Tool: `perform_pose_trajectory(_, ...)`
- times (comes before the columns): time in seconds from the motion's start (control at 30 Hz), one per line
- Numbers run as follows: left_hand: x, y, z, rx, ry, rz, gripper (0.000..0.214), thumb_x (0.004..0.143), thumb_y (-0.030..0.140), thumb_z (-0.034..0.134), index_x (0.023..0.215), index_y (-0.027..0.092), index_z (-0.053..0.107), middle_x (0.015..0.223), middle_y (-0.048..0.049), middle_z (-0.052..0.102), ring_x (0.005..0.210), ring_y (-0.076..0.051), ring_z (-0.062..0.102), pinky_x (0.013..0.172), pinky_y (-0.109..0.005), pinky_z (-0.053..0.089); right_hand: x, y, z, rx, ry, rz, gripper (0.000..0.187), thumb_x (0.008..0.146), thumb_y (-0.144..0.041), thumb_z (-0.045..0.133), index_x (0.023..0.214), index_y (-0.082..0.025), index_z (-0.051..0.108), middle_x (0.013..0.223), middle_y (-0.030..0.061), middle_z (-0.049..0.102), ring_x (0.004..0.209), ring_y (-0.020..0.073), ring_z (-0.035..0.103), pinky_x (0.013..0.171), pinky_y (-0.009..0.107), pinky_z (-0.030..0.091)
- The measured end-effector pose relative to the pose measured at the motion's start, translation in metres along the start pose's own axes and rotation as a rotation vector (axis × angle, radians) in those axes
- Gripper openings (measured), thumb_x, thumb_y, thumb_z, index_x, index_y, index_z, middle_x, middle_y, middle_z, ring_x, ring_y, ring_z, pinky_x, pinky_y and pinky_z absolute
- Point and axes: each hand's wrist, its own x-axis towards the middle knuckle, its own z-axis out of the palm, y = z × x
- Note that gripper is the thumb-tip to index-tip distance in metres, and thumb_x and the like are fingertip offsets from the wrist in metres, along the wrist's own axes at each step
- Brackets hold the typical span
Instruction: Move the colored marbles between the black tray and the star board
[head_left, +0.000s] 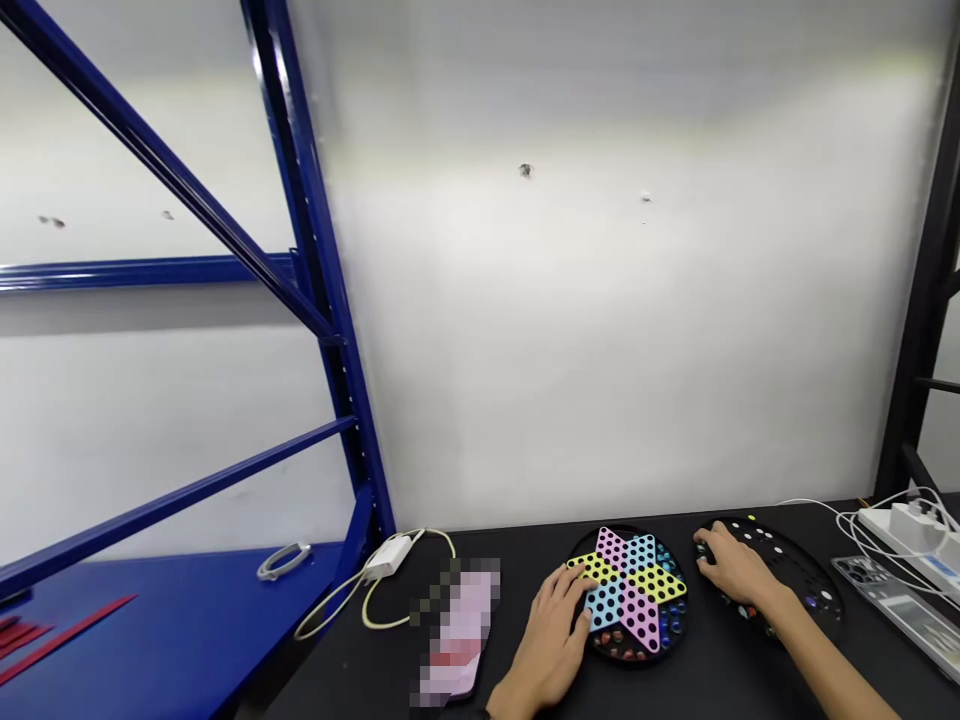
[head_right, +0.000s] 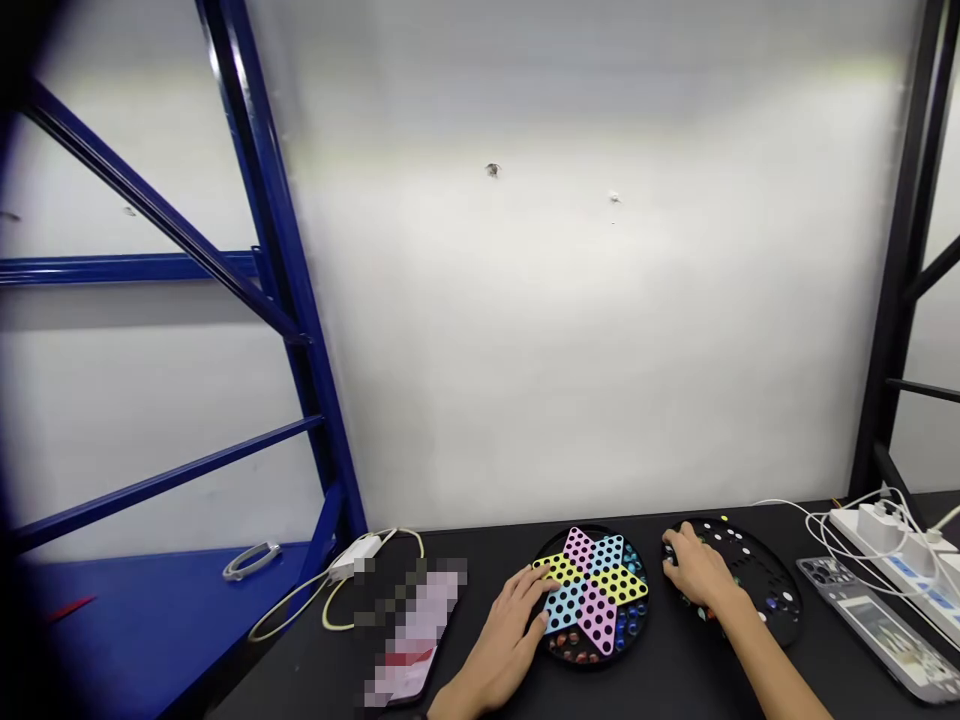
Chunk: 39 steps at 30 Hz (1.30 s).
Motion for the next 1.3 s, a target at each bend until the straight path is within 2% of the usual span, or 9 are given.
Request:
perform_pose_trajectory(0.4,0.000,-0.002,0.002,0.004,0.025,0.037,0.037,0.097,0.034,0.042,0.131,0.031,0.056,0.149,-0.0016,0.046,0.142,-0.027,0.032,0.118,-0.052,0.031,0.003,0.013,0.026,0.218,0.121,-0.027,0.014,0.083,-0.025,0.051,0.089,-0.021,0.064,0.095,0.0079,0.066,0.092,0.0235,0.062,0.082,0.034,0.048)
perform_pose_trajectory(0.57,0.000,-0.004,0.004,0.019,0.036,0.045,0.038,0.097,0.034,0.042,0.132,0.031,0.055,0.149,-0.0014,0.047,0.141,-0.027,0.034,0.117,-0.051,0.033,0.002,0.014,-0.002,0.915,0.179,0.139,0.019,0.077,-0.037,0.064,0.080,-0.019,0.065,0.067,0.0018,0.059,0.062,0.0181,0.056,0.058,0.030,0.049)
perform_pose_trajectory(0.67,0.001,-0.007,0.006,0.011,0.038,0.041,0.037,0.098,0.036,0.042,0.133,0.031,0.054,0.149,-0.0012,0.046,0.142,-0.027,0.032,0.118,-0.051,0.031,0.000,0.022,-0.028,1.506,0.274,0.231,0.023,0.073,-0.038,0.070,0.086,-0.020,0.064,0.069,0.0004,0.058,0.054,0.0123,0.050,0.043,0.023,0.043)
perform_pose_trajectory(0.73,0.001,-0.009,0.008,-0.001,0.037,0.037,0.037,0.098,0.036,0.042,0.132,0.032,0.055,0.150,-0.0004,0.046,0.143,-0.026,0.030,0.119,-0.051,0.029,0.001,0.028,-0.037,1.685,0.322,0.283,0.020,0.072,-0.034,0.067,0.086,-0.021,0.062,0.073,0.0018,0.060,0.053,0.0108,0.049,0.039,0.020,0.039)
perform_pose_trajectory(0.87,0.002,-0.010,0.009,-0.021,0.023,0.033,0.037,0.098,0.036,0.042,0.131,0.032,0.055,0.151,-0.0002,0.044,0.144,-0.027,0.027,0.120,-0.052,0.027,0.011,0.035,-0.025,1.540,0.344,0.405,0.019,0.073,-0.037,0.062,0.080,-0.020,0.062,0.065,0.0021,0.058,0.046,0.0110,0.046,0.034,0.020,0.030)
perform_pose_trajectory(0.97,0.001,-0.007,0.006,-0.026,0.007,0.025,0.038,0.098,0.038,0.041,0.132,0.031,0.055,0.151,-0.0012,0.043,0.144,-0.028,0.027,0.119,-0.053,0.027,0.023,0.038,-0.015,1.019,0.354,0.422,0.028,0.079,-0.045,0.054,0.078,-0.019,0.066,0.062,0.0042,0.059,0.053,0.0173,0.056,0.043,0.026,0.039)
perform_pose_trajectory(1.07,0.001,-0.002,0.003,-0.017,-0.002,0.016,0.037,0.098,0.038,0.042,0.132,0.031,0.055,0.151,-0.0017,0.044,0.144,-0.028,0.029,0.119,-0.053,0.028,0.035,0.041,-0.012,0.598,0.309,0.413,0.028,0.077,-0.044,0.055,0.066,-0.021,0.065,0.070,0.0104,0.066,0.081,0.0299,0.067,0.069,0.038,0.048)
perform_pose_trajectory(1.2,0.000,0.000,0.002,-0.006,-0.002,0.010,0.037,0.098,0.039,0.042,0.132,0.032,0.055,0.151,-0.0007,0.044,0.144,-0.028,0.029,0.119,-0.053,0.028,0.044,0.041,-0.006,0.472,0.259,0.422,0.025,0.070,-0.038,0.064,0.054,-0.022,0.052,0.076,0.0139,0.066,0.094,0.0385,0.065,0.082,0.051,0.045)
perform_pose_trajectory(1.3,-0.001,0.000,0.002,-0.004,-0.009,0.003,0.037,0.098,0.038,0.042,0.133,0.033,0.054,0.151,-0.0004,0.043,0.144,-0.028,0.028,0.119,-0.052,0.028,0.046,0.038,0.002,0.531,0.281,0.416,0.024,0.069,-0.031,0.062,0.052,-0.023,0.047,0.071,0.0114,0.063,0.092,0.0362,0.064,0.081,0.049,0.045)
